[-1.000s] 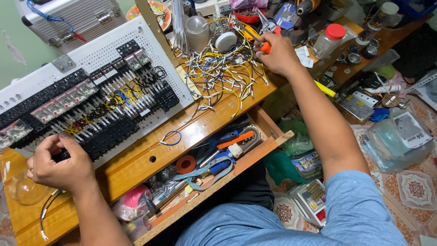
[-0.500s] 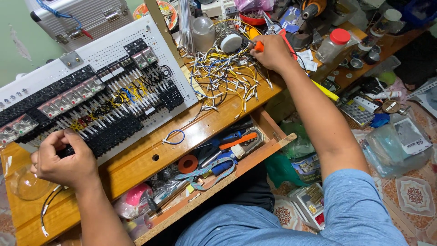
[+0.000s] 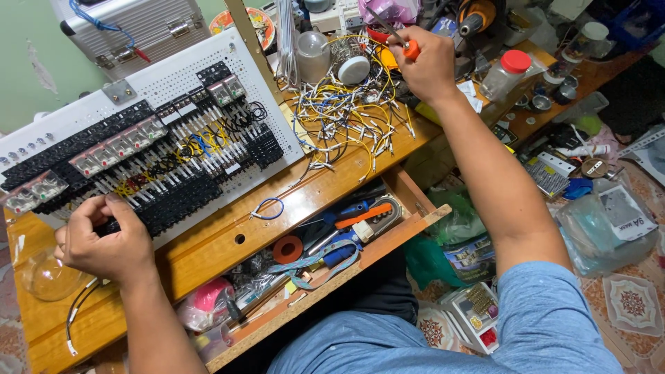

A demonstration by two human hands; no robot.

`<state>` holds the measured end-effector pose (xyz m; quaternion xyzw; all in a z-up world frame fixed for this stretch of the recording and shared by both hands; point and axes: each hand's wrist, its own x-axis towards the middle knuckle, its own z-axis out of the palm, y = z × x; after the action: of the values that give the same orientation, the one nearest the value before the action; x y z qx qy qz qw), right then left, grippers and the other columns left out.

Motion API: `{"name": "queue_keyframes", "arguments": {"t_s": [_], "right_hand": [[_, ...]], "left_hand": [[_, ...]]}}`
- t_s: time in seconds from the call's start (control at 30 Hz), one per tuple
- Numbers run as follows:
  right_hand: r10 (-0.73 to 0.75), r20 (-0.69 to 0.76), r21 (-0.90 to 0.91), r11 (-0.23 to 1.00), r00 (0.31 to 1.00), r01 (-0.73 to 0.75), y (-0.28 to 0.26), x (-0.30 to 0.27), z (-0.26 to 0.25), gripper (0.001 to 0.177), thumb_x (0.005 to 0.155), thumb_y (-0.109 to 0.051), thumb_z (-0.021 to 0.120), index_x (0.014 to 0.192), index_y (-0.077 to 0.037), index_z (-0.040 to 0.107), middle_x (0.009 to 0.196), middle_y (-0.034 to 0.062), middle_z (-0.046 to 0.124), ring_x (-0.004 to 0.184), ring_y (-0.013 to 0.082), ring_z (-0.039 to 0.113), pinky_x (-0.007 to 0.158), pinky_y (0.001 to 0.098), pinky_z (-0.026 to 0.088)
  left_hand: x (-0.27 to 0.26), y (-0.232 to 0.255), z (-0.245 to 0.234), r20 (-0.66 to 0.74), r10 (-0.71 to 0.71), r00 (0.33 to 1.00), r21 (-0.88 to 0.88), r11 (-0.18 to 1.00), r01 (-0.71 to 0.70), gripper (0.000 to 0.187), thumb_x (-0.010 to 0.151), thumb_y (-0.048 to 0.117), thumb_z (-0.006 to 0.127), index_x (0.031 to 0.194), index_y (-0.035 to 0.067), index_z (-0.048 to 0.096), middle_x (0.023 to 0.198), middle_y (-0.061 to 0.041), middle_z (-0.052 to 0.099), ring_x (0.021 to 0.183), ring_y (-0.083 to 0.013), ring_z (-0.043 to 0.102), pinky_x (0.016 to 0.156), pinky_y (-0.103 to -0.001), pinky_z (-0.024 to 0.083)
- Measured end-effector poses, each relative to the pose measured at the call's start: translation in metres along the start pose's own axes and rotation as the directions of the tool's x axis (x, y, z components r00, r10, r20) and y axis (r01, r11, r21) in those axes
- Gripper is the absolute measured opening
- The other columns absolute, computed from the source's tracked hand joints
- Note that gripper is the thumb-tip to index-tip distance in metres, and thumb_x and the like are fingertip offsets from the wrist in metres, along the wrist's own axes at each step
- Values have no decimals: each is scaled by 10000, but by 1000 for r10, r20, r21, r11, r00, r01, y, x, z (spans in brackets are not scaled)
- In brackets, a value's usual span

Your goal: Wiring an electrical control panel by inserting wires into terminals and tightening them with a screwdriver

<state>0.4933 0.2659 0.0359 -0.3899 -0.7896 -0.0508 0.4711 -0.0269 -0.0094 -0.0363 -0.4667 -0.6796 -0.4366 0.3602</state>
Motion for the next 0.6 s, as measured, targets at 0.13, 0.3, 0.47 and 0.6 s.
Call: {"name": "queue_keyframes", "arguments": {"t_s": [0.13,0.3,0.47,0.6], "right_hand": [[-73,-87,29,997,994,76,-22,6,-6,92,974,-21,856,1037,-64,805,762,9,722,616,94,591,585,276,513],[-38,-121,154,986,992,56,-88,14,-18,58,971,-45,768,1015,-56,803,814,9,729,680,108,598,631,287,486],[-9,-53,480,877,999,33,-180,7,-11,105,967,-3,792,1062,-47,795,885,86,724,774,149,633,736,299,517],[78,73,760,642,994,-106,-256,2,0,204,893,54,798,1065,-55,797,613,42,604,507,85,531,556,198,442]], "left_hand": [[0,2,1,-6,-14,1000,1,1000,14,13,1003,131,818,1015,129,822,885,-39,774,823,-304,639,861,-462,408],[5,6,4,-25,-56,998,-57,997,55,41,945,118,782,978,139,794,831,-28,745,767,-286,641,786,-442,402],[28,23,-15,23,-230,973,-286,931,227,40,922,131,794,962,125,792,757,-39,718,673,-217,641,722,-367,494],[51,79,-57,114,-189,975,-486,846,221,98,928,172,834,1009,141,789,791,-72,718,753,-272,677,764,-384,533]]}}
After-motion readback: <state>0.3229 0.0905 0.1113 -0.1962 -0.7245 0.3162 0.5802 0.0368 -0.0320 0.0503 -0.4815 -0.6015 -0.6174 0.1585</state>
